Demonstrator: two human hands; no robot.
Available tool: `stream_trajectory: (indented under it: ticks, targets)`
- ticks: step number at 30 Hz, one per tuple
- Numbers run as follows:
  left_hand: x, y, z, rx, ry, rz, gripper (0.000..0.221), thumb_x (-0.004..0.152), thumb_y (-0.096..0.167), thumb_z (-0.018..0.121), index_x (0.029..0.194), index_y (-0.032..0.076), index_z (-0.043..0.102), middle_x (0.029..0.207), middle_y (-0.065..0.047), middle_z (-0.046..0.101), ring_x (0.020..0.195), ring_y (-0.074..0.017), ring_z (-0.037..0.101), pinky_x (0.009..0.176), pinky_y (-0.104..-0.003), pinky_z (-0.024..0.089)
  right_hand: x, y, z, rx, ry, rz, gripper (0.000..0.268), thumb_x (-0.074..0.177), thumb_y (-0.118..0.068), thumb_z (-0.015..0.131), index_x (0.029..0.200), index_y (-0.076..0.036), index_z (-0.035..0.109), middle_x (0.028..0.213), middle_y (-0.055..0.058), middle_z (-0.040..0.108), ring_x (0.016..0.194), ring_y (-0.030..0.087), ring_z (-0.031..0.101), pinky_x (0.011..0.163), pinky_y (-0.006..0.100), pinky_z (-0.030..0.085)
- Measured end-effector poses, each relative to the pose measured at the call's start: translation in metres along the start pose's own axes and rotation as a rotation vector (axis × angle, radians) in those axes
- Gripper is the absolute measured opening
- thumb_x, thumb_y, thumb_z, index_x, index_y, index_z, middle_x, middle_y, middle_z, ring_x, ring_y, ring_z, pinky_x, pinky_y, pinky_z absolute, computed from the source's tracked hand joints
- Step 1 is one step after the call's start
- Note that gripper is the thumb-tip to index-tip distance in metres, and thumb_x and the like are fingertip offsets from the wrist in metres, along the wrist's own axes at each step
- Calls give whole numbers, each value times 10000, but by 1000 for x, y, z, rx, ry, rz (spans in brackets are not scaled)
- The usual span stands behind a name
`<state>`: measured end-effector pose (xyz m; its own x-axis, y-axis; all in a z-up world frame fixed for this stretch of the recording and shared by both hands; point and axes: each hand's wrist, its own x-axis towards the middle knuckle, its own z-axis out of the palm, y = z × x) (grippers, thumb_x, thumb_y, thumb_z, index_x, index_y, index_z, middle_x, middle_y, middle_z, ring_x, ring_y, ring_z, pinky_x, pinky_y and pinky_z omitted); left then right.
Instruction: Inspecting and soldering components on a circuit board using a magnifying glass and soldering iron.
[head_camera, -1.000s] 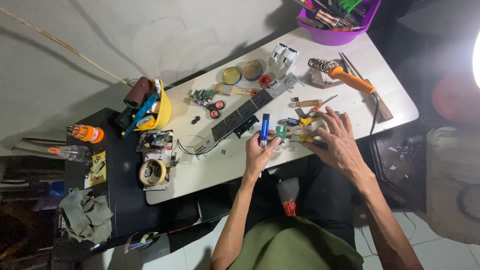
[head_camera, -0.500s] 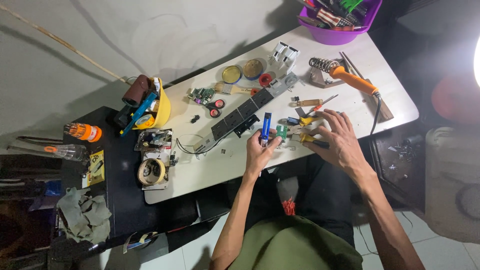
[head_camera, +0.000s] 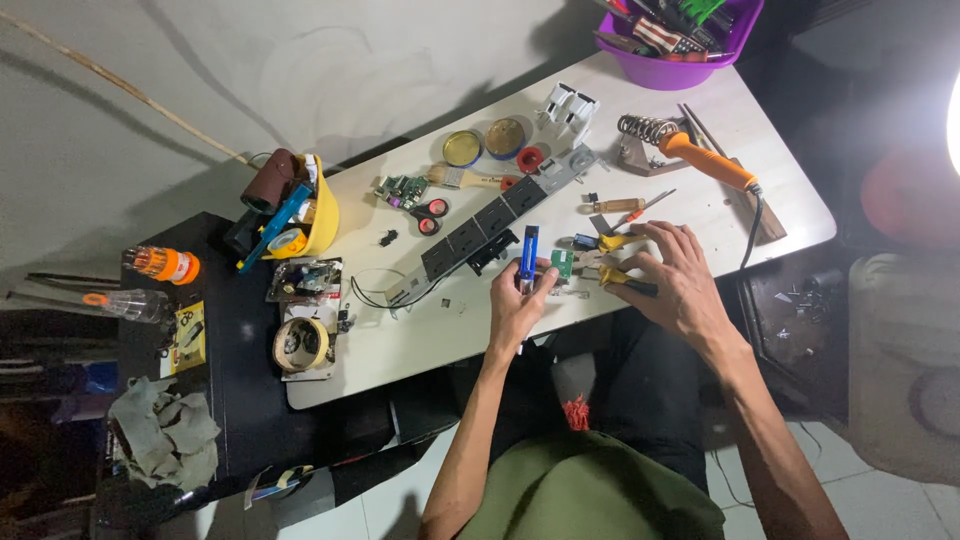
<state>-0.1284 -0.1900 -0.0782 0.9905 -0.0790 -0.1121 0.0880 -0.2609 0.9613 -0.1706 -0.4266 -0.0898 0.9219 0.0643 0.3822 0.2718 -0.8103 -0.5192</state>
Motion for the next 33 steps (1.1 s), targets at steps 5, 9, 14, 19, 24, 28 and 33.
stream_trajectory:
  ticks: [5,9,14,19,24,28,33]
  targets:
    - [-1,-7,1,88,51,28,243,855,316,811,980,116,753,881,-108,777,811,-236,756,704,-367,589,1,1,0,11,-3,-1,316,779,-375,840,977,-170,704,1403,106,554,1423,361,465,1178,669,311]
    - [-6,7,-7,127,60,69,266,934,297,759,1016,46,724,893,-185,760,784,-307,742,714,-420,620,-1,6,4,22,-22,20,324,776,-376,842,1011,-199,706,1418,94,539,1439,353,442,1184,670,292]
    - [19,-10,-11,282,-65,308,152,951,197,723,1032,70,745,951,-143,743,814,-295,730,646,-357,623,1,3,0,33,-43,27,368,755,-360,848,1051,-203,696,1403,102,549,1448,358,439,1194,667,281]
    - [30,35,-15,459,-237,431,212,898,158,750,1053,12,740,1060,-171,717,886,-375,737,669,-401,635,2,0,-3,28,-59,42,411,743,-371,854,1081,-204,690,1419,102,541,1461,349,425,1201,662,269]
    - [45,16,-15,560,-342,469,268,869,211,767,1069,34,745,1116,-146,694,950,-391,732,712,-410,633,-2,6,1,31,-44,10,392,752,-387,844,1069,-213,692,1436,100,532,1469,348,417,1195,651,272]
    - [39,35,-22,554,-384,459,345,868,269,764,1075,-4,723,1122,-201,694,988,-430,718,782,-475,612,-2,7,2,35,-45,13,398,751,-382,847,1068,-196,695,1447,112,528,1480,354,405,1198,654,258]
    - [24,92,-34,536,-468,453,597,801,439,820,1107,-63,713,1151,-278,693,1010,-454,719,867,-524,600,-2,6,0,45,-60,40,380,754,-371,847,1061,-198,706,1451,116,527,1486,354,397,1209,650,243]
